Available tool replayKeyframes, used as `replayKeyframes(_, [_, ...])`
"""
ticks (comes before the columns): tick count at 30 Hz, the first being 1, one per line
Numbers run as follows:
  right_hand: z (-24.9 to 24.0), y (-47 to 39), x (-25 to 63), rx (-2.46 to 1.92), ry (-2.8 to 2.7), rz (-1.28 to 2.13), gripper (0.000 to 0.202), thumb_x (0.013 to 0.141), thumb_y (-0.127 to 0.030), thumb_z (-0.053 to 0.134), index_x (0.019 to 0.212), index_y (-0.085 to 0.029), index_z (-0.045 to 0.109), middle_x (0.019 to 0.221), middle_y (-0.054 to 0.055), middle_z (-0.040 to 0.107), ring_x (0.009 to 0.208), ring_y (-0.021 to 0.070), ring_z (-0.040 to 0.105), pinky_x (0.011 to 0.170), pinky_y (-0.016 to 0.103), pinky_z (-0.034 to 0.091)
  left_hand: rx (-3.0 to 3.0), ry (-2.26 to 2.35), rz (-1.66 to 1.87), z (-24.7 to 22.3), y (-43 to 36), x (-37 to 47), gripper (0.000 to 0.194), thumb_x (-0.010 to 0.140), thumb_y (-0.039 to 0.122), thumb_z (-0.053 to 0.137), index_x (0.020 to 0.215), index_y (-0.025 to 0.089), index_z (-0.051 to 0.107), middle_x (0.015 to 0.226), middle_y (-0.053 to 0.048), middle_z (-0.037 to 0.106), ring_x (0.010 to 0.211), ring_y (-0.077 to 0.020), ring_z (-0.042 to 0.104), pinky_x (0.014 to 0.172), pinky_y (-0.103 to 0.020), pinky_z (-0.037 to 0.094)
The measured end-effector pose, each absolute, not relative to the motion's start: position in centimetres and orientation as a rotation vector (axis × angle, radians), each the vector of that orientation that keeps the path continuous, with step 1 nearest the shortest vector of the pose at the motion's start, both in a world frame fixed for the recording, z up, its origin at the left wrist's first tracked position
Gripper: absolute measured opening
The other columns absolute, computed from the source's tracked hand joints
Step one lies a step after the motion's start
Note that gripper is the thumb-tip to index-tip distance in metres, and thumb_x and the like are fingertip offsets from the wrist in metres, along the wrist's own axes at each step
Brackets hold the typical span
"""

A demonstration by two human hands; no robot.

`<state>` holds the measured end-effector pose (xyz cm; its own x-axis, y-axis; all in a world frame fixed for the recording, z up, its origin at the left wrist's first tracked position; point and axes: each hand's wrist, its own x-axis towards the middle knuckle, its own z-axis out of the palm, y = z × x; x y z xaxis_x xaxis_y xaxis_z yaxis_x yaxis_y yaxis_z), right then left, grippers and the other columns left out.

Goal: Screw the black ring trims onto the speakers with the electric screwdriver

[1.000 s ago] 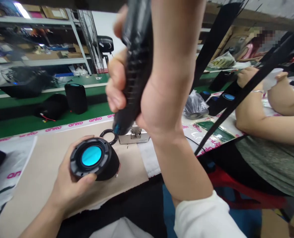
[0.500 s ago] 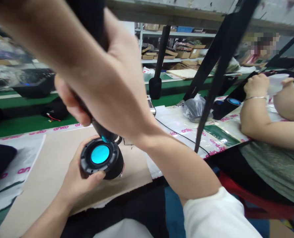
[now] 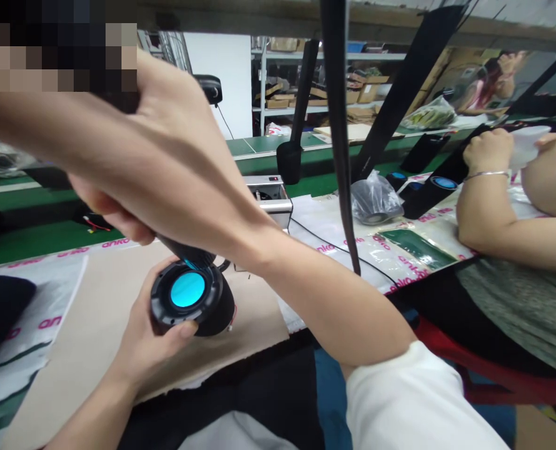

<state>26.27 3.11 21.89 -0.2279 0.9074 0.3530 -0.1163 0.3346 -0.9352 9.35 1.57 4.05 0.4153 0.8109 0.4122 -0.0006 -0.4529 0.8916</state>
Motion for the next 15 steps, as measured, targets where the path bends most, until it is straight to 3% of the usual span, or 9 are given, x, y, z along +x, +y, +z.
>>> replayKeyframes(3, [21.6, 1.9, 27.3, -0.664, -1.305, 0.878, 0.059, 0.093, -0.080, 0.062, 0.081, -0.024, 0.046, 0.049, -0.007, 0.045, 0.038, 0.0111, 0.040, 0.037, 0.024, 0.041, 1.764, 0.709, 1.148, 4.1, 1.6, 9.5, 0.076, 0.078, 0.044, 0.091, 0.143, 0.026, 0.056, 0.137, -0.007, 0.072, 0.124, -0.0276, 0.074, 0.102, -0.032, 0.061])
replayKeyframes(7, [18.5, 2.9, 30.3, -0.610, -1.132, 0.423, 0.051, 0.090, -0.068, 0.075, 0.075, -0.023, 0.057, 0.056, -0.003, 0.047, 0.042, 0.0138, 0.043, 0.034, 0.029, 0.033, 1.743, 0.709, 1.140, 4.3, 1.5, 9.6, 0.076, 0.077, 0.042, 0.091, 0.142, 0.025, 0.056, 0.135, -0.007, 0.073, 0.121, -0.0263, 0.075, 0.099, -0.031, 0.062])
replayKeyframes(11, [14.9, 5.2, 32.6, -0.685, -1.073, 0.408, 0.043, 0.087, -0.056, 0.084, 0.076, -0.023, 0.060, 0.052, -0.004, 0.050, 0.037, 0.0144, 0.045, 0.030, 0.029, 0.031, 1.747, 0.746, 1.160, 4.4, 1.5, 9.6, 0.074, 0.076, 0.042, 0.090, 0.140, 0.023, 0.057, 0.136, -0.008, 0.073, 0.121, -0.0267, 0.075, 0.099, -0.031, 0.062])
replayKeyframes(15, [13.2, 6.1, 33.1, -0.715, -1.068, 0.462, 0.050, 0.085, -0.064, 0.085, 0.075, -0.023, 0.058, 0.049, -0.006, 0.051, 0.033, 0.0132, 0.044, 0.029, 0.027, 0.031, 1.751, 0.771, 1.158, 4.6, 1.6, 9.6, 0.075, 0.075, 0.043, 0.090, 0.139, 0.021, 0.057, 0.135, -0.011, 0.073, 0.120, -0.0300, 0.076, 0.096, -0.034, 0.063])
